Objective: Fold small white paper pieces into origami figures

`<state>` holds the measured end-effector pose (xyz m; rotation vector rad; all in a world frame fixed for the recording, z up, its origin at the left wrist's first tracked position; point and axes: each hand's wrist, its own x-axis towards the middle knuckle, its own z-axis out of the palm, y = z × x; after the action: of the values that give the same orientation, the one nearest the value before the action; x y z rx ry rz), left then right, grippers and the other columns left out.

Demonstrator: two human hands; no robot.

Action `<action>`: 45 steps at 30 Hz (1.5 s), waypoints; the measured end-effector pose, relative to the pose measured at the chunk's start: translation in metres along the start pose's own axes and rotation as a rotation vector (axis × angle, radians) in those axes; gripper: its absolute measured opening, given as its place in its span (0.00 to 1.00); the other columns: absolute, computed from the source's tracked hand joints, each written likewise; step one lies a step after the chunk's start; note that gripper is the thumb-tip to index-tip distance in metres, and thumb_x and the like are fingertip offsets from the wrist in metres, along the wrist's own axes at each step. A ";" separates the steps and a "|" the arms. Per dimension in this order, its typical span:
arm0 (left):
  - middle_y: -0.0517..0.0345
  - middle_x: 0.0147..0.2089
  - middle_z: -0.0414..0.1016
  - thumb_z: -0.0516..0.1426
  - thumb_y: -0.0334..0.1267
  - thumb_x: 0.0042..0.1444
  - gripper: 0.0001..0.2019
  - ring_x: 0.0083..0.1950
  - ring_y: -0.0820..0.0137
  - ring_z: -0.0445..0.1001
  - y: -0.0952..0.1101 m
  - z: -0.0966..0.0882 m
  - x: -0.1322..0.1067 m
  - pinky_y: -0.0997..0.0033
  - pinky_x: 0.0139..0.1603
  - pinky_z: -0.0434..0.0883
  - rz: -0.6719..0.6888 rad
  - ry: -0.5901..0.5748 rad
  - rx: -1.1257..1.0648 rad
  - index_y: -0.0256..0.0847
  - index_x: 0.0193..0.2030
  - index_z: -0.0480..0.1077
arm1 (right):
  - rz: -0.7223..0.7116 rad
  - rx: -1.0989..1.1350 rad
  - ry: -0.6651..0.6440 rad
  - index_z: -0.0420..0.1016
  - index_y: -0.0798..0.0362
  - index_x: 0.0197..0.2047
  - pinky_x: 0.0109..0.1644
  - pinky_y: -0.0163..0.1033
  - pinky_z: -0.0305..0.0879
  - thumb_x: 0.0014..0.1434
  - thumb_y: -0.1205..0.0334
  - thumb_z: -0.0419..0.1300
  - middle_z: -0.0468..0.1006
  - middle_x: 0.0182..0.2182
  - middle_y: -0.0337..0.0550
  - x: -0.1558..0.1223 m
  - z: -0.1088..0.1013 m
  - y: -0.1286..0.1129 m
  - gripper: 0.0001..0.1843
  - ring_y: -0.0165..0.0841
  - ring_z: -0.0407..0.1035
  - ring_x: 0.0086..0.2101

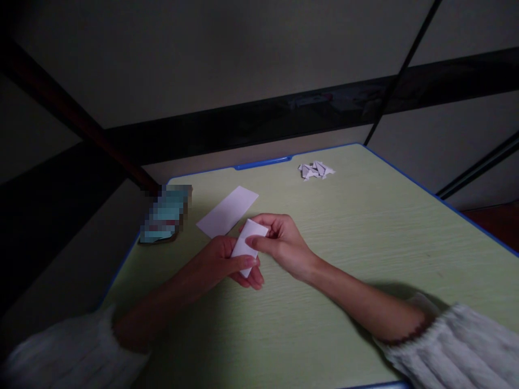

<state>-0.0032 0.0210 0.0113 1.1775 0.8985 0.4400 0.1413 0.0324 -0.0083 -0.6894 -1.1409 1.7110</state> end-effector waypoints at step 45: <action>0.53 0.25 0.77 0.56 0.36 0.46 0.08 0.26 0.73 0.74 -0.001 -0.004 0.000 0.79 0.25 0.68 -0.037 0.016 0.049 0.32 0.25 0.70 | 0.029 -0.335 -0.028 0.64 0.58 0.21 0.18 0.28 0.53 0.42 0.67 0.62 0.66 0.14 0.32 0.006 -0.003 -0.013 0.08 0.20 0.58 0.16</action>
<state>-0.0060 0.0230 0.0104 1.2014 0.9482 0.4005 0.1469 0.0405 0.0023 -0.8914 -1.4624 1.5715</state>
